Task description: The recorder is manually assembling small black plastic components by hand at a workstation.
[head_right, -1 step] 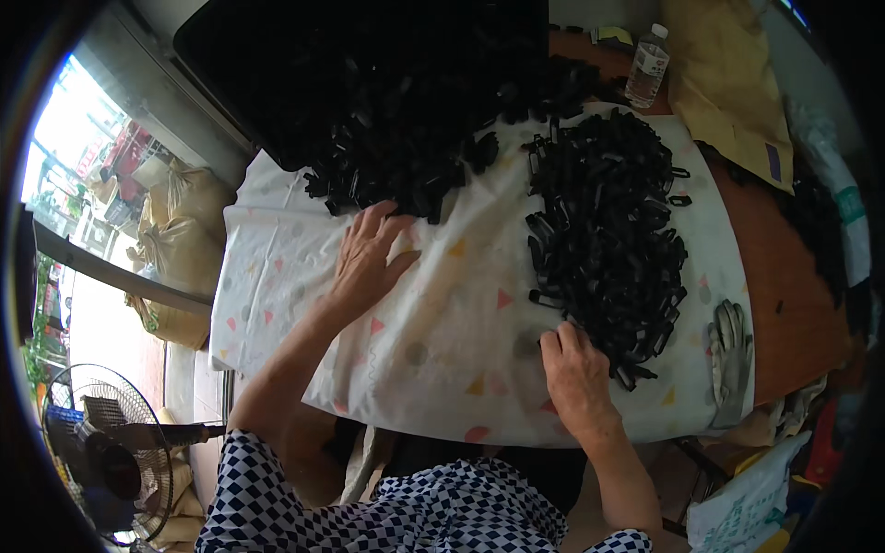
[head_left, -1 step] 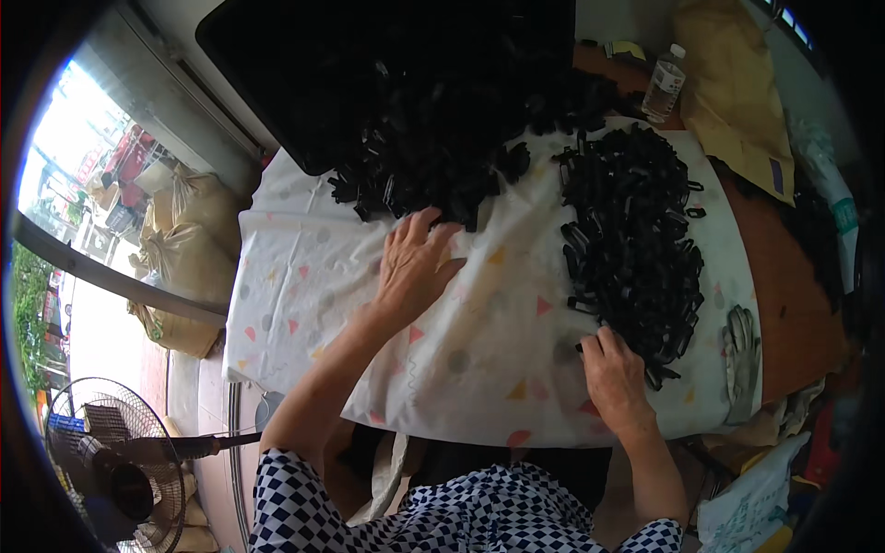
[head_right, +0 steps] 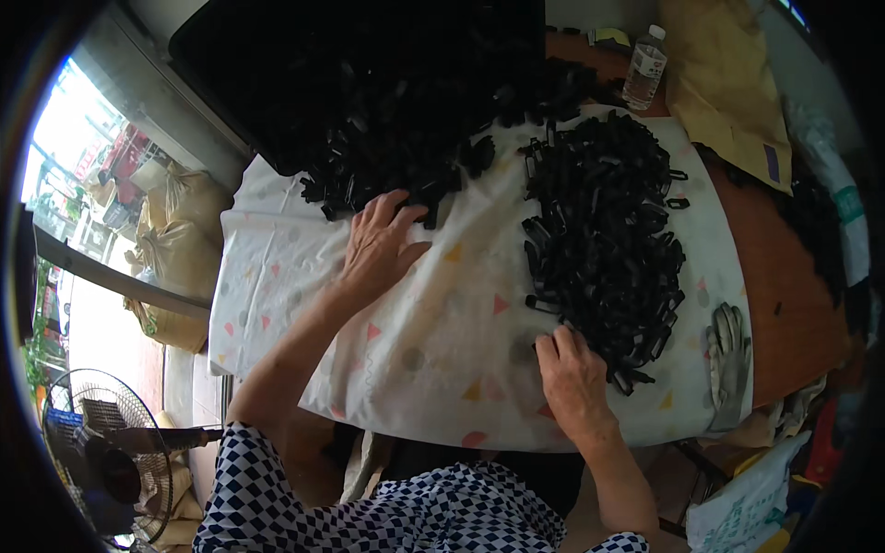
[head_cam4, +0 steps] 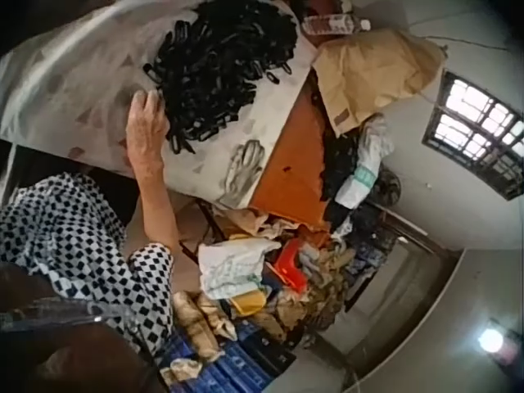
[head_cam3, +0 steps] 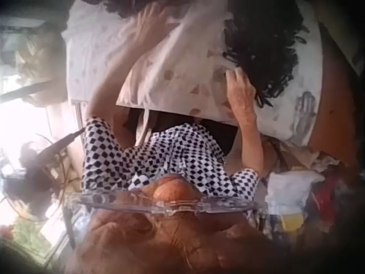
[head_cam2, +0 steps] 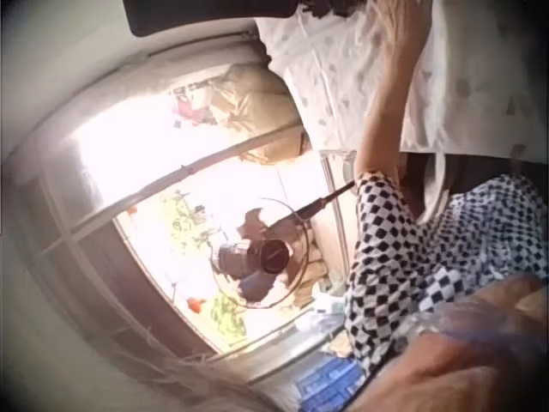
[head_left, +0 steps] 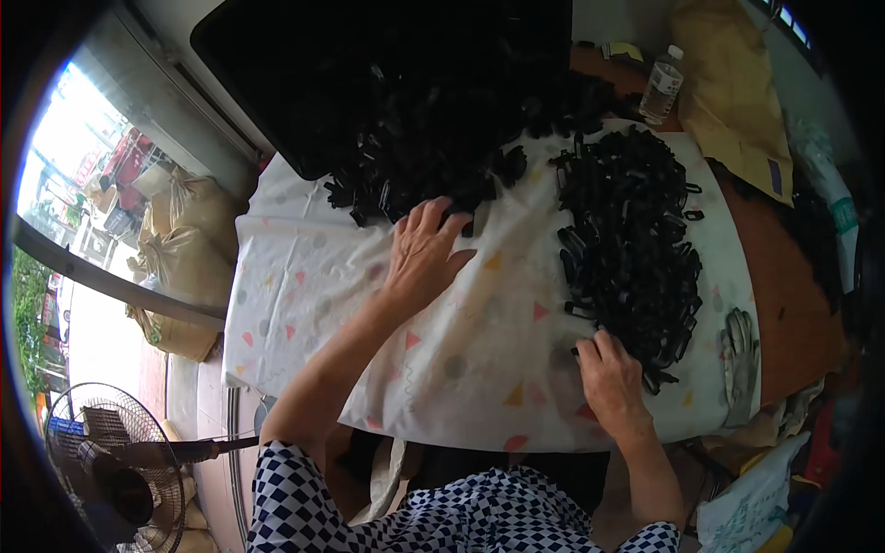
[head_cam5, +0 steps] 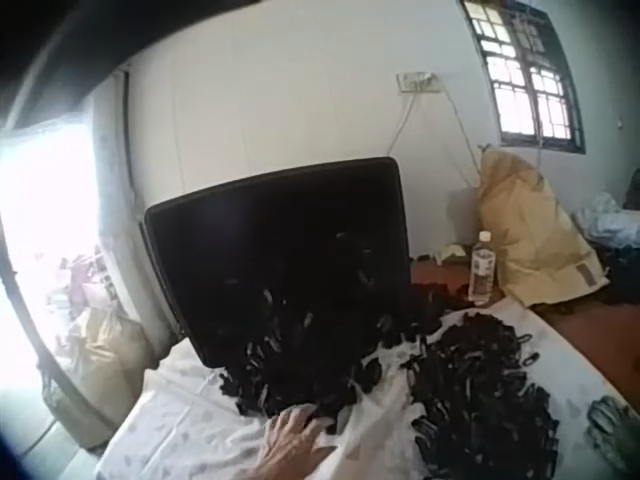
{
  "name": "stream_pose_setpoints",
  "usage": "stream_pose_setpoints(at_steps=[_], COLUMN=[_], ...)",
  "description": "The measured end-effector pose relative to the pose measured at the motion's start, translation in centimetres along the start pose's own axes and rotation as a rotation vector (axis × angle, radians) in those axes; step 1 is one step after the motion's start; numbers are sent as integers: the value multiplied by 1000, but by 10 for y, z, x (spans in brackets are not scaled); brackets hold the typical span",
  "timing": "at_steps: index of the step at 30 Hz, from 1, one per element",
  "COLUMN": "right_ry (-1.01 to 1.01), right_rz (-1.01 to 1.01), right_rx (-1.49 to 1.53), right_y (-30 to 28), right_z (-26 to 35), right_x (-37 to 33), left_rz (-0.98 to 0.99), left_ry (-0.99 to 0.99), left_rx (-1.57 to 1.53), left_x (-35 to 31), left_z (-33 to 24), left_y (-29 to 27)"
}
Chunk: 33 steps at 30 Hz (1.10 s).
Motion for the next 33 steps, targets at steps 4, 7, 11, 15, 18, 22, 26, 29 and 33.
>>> stream_pose_setpoints(at_steps=[4,7,11,15,18,22,26,29,33], right_ry=[-78,-103,-116,-101,-95,-98,-78,-15,-5], right_rz=[-187,-175,-173,-137,-156,-173,-175,-183,-254], right_rx=[144,252,324,366,458,525,582,662,717], right_y=[1,11,14,17,14,8,7,6,1], right_z=[7,7,2,-1,-5,-7,-9,-13,-17], right_x=[9,10,11,11,15,16,15,13,12], left_rz=[80,100,166,350,303,225,199,242,271], left_ry=[100,146,155,16,6,-12,-49,-79,-123], left_rx=[97,114,210,327,306,184,94,53,-74], left_x=[71,111,142,150,131,103,81,59,30], left_z=[14,21,33,52,64,68,59,42,12], left_y=[53,88,121,129,119,105,93,87,75])
Point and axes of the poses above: each hand's wrist, its own x-axis towards the middle knuckle, its own y-axis out of the palm, z = x × y, the point moved 7 cm from there along x, towards the middle knuckle, and after that the axes turned 13 degrees about y, right-handed, at the moved point
